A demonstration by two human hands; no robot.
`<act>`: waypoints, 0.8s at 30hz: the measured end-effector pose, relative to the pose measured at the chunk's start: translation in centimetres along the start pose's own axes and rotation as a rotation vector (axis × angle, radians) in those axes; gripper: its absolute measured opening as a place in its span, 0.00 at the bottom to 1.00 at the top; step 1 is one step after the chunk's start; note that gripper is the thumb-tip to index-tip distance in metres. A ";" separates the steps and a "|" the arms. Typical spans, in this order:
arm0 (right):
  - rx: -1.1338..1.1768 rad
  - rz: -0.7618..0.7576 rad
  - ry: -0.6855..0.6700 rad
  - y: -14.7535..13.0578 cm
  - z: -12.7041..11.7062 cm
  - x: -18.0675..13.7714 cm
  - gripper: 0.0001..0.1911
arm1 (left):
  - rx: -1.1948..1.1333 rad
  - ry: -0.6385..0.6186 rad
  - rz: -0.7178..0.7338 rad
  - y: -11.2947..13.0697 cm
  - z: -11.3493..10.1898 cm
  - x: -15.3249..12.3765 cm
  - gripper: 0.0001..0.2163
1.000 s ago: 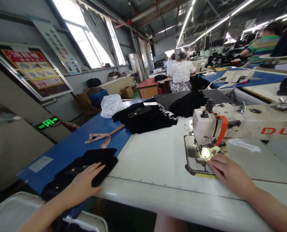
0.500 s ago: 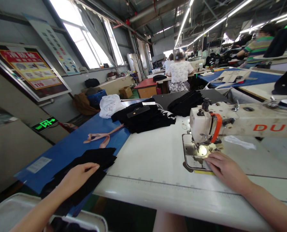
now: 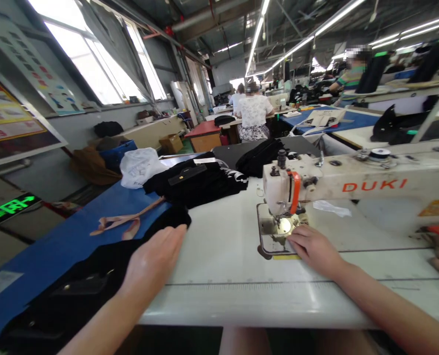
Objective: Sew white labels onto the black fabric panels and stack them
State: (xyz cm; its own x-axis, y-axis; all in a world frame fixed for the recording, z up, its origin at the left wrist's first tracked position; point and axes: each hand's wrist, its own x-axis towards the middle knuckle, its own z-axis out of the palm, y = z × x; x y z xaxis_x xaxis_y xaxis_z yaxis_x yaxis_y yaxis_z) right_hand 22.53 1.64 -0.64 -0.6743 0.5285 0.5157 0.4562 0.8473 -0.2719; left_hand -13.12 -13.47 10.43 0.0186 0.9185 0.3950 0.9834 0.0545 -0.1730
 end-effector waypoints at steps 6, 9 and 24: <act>-0.030 0.058 0.038 1.0 -1.2 -0.3 0.10 | -0.324 -0.301 0.219 13.0 7.5 3.2 0.16; -0.131 0.242 0.060 4.0 -3.4 -1.3 0.11 | -0.386 -0.350 0.188 16.1 8.1 4.4 0.15; -0.399 0.754 -0.147 9.4 -7.8 -0.7 0.11 | -0.544 -0.217 0.129 16.6 7.8 4.2 0.17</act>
State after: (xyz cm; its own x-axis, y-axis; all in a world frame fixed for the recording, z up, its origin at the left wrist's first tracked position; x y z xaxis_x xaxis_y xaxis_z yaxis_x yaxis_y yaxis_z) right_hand 31.81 8.86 2.72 -0.1652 0.9668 0.1949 0.9631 0.2007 -0.1792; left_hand 1.84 -5.68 2.17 0.1631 0.9665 0.1985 0.9280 -0.2185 0.3017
